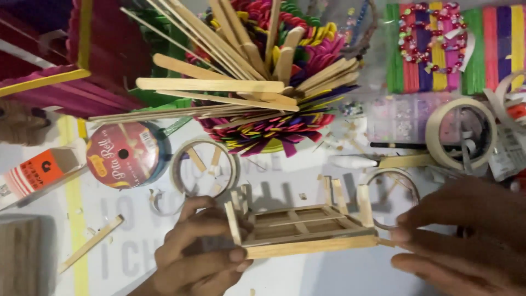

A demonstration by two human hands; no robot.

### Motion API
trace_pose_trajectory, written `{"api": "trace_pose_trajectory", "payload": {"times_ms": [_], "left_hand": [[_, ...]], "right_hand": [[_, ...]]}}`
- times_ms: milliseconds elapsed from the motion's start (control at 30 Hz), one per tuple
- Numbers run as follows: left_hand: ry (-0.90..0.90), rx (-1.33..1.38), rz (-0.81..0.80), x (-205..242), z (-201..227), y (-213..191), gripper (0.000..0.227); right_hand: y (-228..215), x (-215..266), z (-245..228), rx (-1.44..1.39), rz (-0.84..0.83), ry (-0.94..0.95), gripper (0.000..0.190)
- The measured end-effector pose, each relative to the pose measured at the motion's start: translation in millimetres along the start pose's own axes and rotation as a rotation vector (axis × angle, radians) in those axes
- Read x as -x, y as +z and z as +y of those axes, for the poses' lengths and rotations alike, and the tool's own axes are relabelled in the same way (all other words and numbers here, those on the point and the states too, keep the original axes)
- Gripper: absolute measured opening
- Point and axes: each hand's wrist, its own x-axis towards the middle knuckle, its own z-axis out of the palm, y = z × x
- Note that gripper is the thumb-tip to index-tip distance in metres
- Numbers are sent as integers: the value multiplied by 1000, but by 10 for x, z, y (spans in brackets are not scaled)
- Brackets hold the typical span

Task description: Assembling and detailing a miniature wooden structure using popsicle sticks, glue, and scissors.

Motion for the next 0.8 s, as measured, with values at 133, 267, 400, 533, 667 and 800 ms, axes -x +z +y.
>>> {"api": "trace_pose_trajectory", "payload": {"times_ms": [133, 267, 400, 533, 667, 800], "left_hand": [[17, -8, -11, -99, 64, 5, 13], [26, -8, -74, -73, 28, -56, 11], [23, -11, -128, -92, 25, -98, 12], [39, -41, -97, -119, 25, -69, 12], [97, -36, -39, -209, 49, -10, 8], [126, -12, -48, -201, 15, -32, 12]], "right_hand": [[76, -160, -180, -1, -5, 141, 50], [112, -269, -245, -133, 89, 111, 32], [128, -309, -253, -164, 146, 136, 21], [144, -261, -240, -208, 145, 150, 21], [179, -162, -216, -121, 109, 160, 24], [185, -185, -187, -157, 65, 146, 46]]}}
